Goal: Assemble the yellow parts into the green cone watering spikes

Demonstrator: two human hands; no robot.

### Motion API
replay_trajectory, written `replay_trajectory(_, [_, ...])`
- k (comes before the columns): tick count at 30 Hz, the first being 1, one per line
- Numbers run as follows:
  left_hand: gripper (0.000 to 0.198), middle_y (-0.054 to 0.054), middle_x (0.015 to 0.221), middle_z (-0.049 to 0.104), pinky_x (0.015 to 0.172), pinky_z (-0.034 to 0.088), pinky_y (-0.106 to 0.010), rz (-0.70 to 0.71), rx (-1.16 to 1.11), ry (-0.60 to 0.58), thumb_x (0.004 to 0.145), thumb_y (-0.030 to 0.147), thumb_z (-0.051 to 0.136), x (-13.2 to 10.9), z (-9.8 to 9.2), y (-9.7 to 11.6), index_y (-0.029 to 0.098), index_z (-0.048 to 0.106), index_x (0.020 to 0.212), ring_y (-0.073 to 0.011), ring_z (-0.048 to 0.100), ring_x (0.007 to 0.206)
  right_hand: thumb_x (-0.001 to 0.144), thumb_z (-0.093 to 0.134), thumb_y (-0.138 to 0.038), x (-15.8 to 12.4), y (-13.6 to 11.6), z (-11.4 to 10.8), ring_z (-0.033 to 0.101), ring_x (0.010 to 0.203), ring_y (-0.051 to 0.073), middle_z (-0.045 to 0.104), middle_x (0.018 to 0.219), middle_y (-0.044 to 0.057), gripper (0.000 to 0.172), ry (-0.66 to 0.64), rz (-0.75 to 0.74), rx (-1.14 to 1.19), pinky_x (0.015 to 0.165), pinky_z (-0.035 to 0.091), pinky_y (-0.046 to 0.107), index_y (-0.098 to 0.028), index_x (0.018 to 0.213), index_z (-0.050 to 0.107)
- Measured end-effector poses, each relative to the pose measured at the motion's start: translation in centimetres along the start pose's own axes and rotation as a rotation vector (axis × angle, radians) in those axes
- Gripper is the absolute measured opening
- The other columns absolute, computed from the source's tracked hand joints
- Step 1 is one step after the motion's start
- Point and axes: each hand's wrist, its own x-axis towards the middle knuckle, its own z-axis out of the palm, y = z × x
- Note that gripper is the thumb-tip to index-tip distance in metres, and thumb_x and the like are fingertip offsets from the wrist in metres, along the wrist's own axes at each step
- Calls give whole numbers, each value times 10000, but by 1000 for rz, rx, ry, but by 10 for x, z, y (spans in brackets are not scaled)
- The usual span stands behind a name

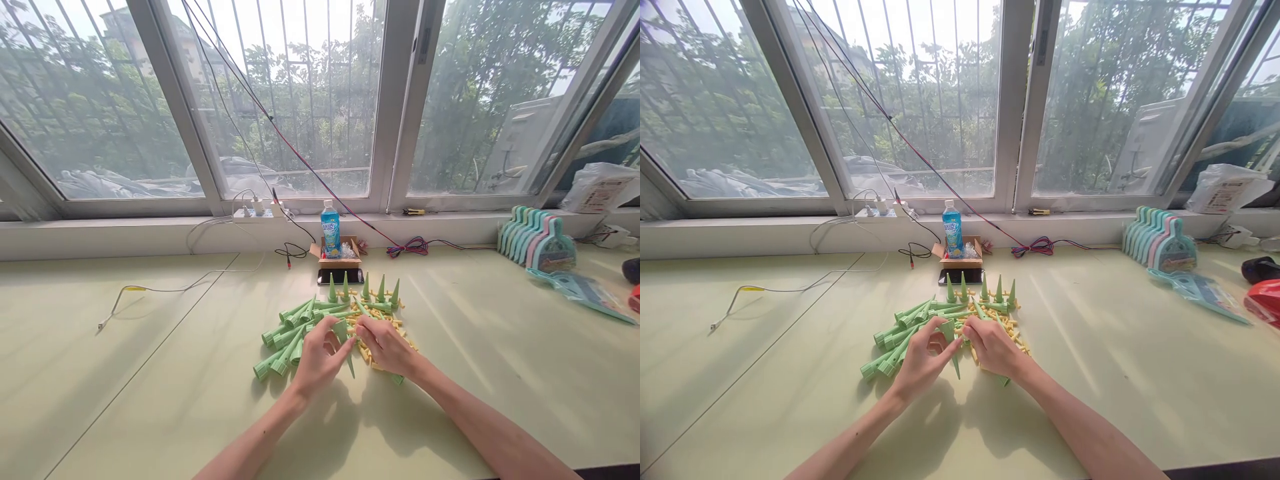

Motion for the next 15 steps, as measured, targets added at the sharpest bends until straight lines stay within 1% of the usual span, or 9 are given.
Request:
replay_trajectory(2, [292, 68, 557, 502, 489, 418, -213, -22, -41, -14, 841, 419, 664, 0, 0, -1, 202, 516, 966, -120, 516, 511, 1037, 285, -311, 0, 1, 1, 311, 500, 108, 376, 604, -51, 330, 17, -11, -8, 490, 274, 249, -217, 734, 377])
replay_trajectory(5, [299, 73, 546, 475, 437, 399, -201, -97, -178, -40, 867, 473, 623, 1, 0, 0, 203, 507, 924, -112, 510, 472, 1039, 289, -310, 1, 4, 2, 304, 496, 108, 375, 597, -51, 339, 50, -8, -25, 487, 282, 248, -215, 728, 387])
replay_trajectory(7, [321, 67, 563, 470, 408, 395, -196, -146, -269, -40, 875, 506, 599, 2, 1, 1, 197, 515, 885, -110, 518, 464, 1044, 288, -320, 1, 6, 2, 316, 505, 108, 390, 605, -47, 345, 68, -2, -36, 499, 298, 246, -212, 738, 405])
replay_trajectory(10, [353, 56, 569, 476, 392, 401, -195, -185, -348, -37, 869, 527, 600, 5, 0, 2, 179, 542, 848, -104, 510, 456, 1048, 298, -337, 1, 6, 2, 345, 516, 106, 419, 614, -43, 351, 92, -5, -44, 516, 314, 242, -206, 754, 440])
replay_trajectory(13, [382, 47, 540, 498, 386, 410, -200, -220, -418, -17, 850, 541, 620, 9, -1, 2, 166, 564, 801, -99, 499, 427, 1037, 345, -345, 0, 5, 2, 365, 510, 105, 445, 606, -42, 313, 151, 9, -46, 513, 334, 237, -202, 799, 490])
replay_trajectory(15, [415, 41, 530, 518, 369, 406, -203, -254, -473, 22, 819, 563, 644, 11, -2, 1, 160, 569, 751, -94, 491, 398, 1024, 387, -340, 0, 4, 3, 394, 512, 107, 474, 608, -39, 256, 199, 28, -39, 516, 361, 235, -199, 863, 527])
